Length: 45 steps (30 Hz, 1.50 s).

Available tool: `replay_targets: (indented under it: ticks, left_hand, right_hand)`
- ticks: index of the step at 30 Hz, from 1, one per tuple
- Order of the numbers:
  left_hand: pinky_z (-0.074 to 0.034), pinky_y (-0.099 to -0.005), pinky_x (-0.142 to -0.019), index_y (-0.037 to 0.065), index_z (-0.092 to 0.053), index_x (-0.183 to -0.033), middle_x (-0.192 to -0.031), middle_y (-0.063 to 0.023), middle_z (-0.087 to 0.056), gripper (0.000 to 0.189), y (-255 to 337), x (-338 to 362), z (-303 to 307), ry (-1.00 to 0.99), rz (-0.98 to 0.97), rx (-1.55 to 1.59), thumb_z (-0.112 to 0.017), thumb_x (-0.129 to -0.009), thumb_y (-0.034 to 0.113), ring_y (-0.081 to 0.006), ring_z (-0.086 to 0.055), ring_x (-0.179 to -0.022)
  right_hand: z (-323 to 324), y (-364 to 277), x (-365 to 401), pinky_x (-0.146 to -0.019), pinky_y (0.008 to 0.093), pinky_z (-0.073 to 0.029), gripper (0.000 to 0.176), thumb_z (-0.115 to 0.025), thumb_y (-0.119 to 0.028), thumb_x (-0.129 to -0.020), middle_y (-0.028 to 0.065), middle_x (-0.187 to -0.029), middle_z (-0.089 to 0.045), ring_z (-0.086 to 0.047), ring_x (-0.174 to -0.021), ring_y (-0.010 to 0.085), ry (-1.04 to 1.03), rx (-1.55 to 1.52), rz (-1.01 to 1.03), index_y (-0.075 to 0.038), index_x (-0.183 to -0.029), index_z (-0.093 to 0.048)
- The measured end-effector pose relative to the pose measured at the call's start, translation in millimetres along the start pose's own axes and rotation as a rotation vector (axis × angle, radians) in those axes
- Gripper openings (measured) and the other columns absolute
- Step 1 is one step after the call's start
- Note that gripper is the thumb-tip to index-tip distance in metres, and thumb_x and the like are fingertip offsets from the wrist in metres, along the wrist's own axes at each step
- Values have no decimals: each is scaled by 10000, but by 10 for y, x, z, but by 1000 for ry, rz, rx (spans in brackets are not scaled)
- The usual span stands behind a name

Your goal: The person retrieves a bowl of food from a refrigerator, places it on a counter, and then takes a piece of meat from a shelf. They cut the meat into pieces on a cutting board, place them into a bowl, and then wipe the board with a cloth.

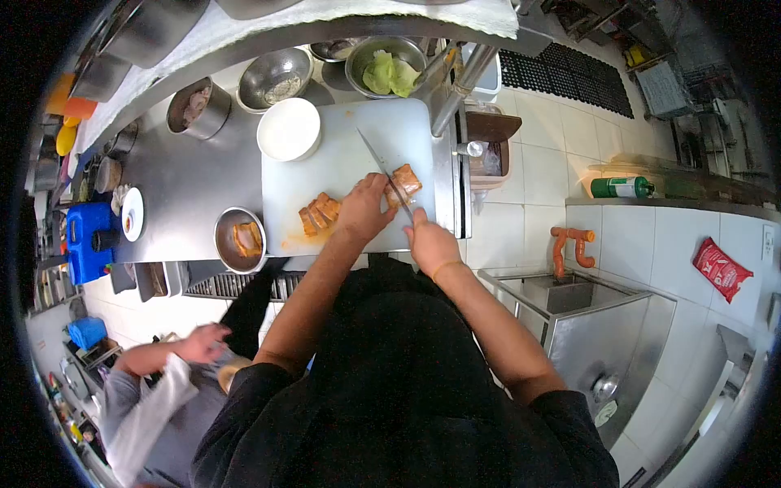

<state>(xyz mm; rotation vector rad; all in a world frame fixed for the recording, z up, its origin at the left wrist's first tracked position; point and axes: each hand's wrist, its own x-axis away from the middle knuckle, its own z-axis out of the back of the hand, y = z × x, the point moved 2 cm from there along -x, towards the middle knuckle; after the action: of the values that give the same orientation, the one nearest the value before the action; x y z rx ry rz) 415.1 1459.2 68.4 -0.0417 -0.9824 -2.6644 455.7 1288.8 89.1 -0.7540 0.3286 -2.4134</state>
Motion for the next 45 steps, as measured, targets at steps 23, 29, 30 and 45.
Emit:
replay_targets:
  ticks: [23, 29, 30, 45]
  left_hand:
    - [-513, -469, -1014, 67, -509, -1348, -1293, -208, -545, 646, -135, -349, 154, -100, -16, 52, -823, -790, 152, -416, -593, -1164]
    - [-503, -476, -1018, 104, -510, -1416, -1356, -165, -529, 765, -220, -463, 312, -163, -175, -91, -854, -757, 284, -397, -577, -1205]
    - [-498, -469, -1022, 108, -518, -1403, -1345, -160, -534, 773, -189, -482, 362, -172, -201, -160, -862, -740, 305, -383, -574, -1206]
    - [-466, -478, -1009, 117, -522, -1414, -1330, -93, -563, 844, -447, -503, 532, -215, -453, -151, -893, -695, 359, -351, -558, -1225]
  right_hand:
    - [212, 301, 14, -654, 567, -535, 265, -593, -276, -1010, 245, -776, -682, -679, -731, 469, 124, -75, -30, -41, -1044, -475]
    - [2, 19, 64, -666, 574, -535, 275, -592, -259, -1009, 251, -773, -678, -677, -730, 476, 144, -163, -124, -24, -1066, -459]
    - [-18, -55, 71, -667, 573, -535, 276, -592, -257, -1009, 251, -772, -678, -676, -729, 477, 145, -172, -158, -23, -1069, -459]
    - [-160, -873, 311, -671, 560, -542, 285, -577, -301, -1014, 241, -790, -696, -691, -737, 455, 376, -140, -444, -35, -1057, -482]
